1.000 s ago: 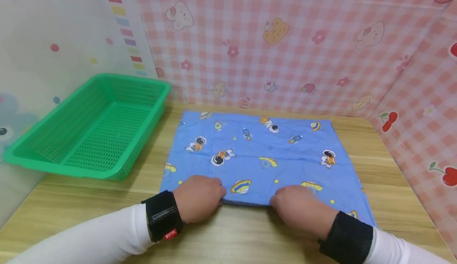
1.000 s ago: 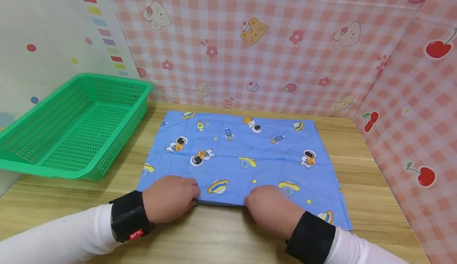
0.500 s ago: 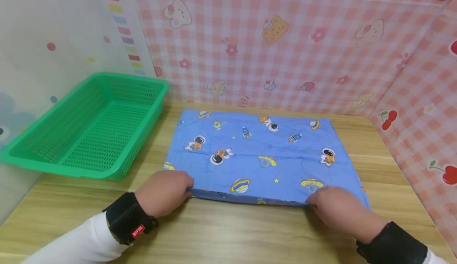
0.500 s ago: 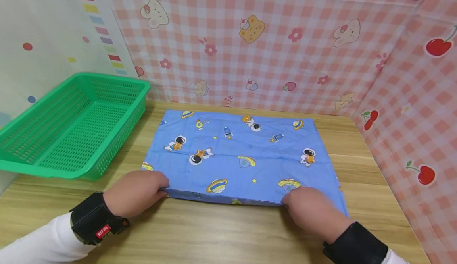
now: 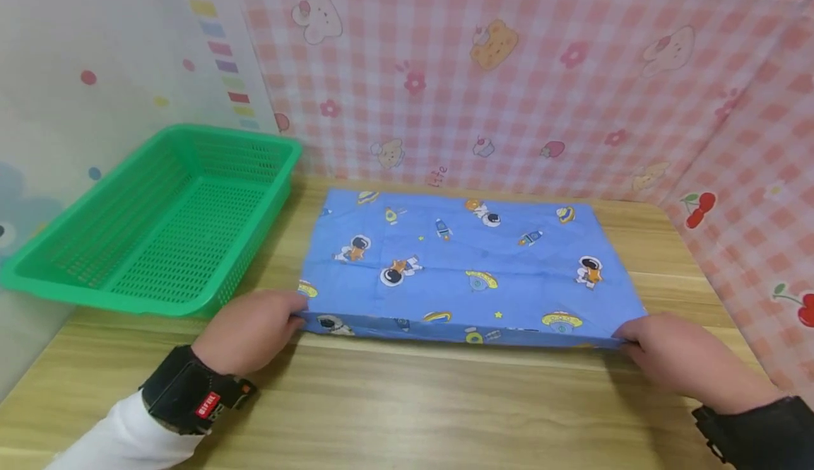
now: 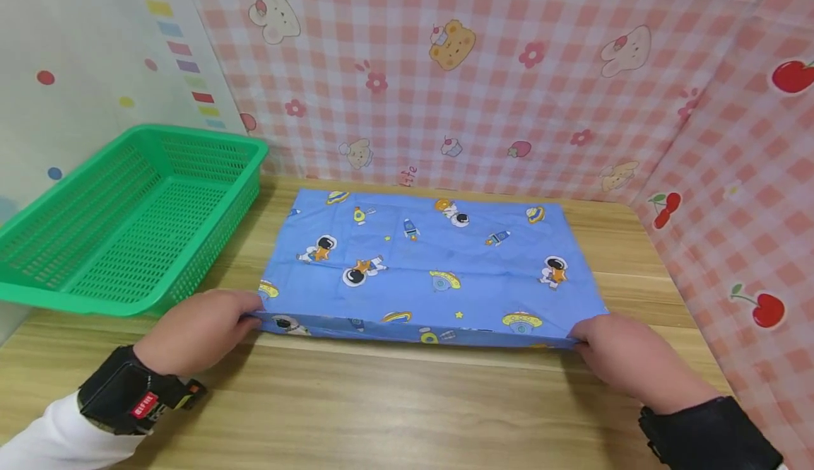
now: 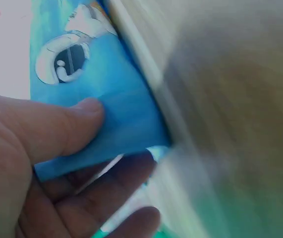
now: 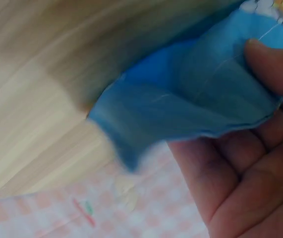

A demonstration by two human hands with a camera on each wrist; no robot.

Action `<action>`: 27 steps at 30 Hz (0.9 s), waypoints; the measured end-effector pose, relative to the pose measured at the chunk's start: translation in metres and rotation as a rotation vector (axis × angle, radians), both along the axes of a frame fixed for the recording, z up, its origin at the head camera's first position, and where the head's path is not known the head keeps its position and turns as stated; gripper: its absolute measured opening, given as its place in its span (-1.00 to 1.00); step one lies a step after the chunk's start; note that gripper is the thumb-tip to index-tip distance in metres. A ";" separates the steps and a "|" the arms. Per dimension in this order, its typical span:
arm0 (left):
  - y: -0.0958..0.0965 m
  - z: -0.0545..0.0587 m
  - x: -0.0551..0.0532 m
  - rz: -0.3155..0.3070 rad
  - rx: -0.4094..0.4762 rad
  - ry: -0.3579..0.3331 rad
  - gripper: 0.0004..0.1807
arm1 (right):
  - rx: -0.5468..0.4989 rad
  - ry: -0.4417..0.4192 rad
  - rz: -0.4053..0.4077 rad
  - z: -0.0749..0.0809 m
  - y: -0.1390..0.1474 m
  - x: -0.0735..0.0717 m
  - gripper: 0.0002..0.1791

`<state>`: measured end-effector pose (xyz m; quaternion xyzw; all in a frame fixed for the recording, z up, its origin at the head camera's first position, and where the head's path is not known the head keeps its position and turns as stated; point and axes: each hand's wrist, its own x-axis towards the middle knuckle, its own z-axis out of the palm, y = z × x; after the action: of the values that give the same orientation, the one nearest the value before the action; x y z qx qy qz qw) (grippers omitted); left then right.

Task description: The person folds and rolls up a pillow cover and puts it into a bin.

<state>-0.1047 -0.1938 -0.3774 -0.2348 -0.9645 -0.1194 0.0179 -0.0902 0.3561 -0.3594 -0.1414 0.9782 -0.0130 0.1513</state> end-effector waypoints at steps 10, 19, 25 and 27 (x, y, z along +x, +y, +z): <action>-0.008 -0.005 0.000 0.104 0.199 -0.045 -0.91 | -0.061 0.049 -0.112 -0.003 0.043 -0.001 -0.86; -0.010 -0.003 -0.005 0.197 0.331 -0.054 -0.83 | -0.202 0.097 -0.261 -0.008 0.066 0.001 -0.80; -0.009 -0.002 -0.006 0.252 0.417 -0.039 -0.79 | -0.312 0.324 -0.278 -0.009 0.072 0.009 -0.76; -0.008 -0.001 -0.005 0.267 0.440 -0.036 -0.76 | -0.350 0.383 -0.305 -0.009 0.073 0.011 -0.78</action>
<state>-0.1101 -0.2020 -0.3787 -0.0937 -0.9379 -0.3272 0.0671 -0.0794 0.4294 -0.3679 -0.0167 0.9818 -0.1772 -0.0662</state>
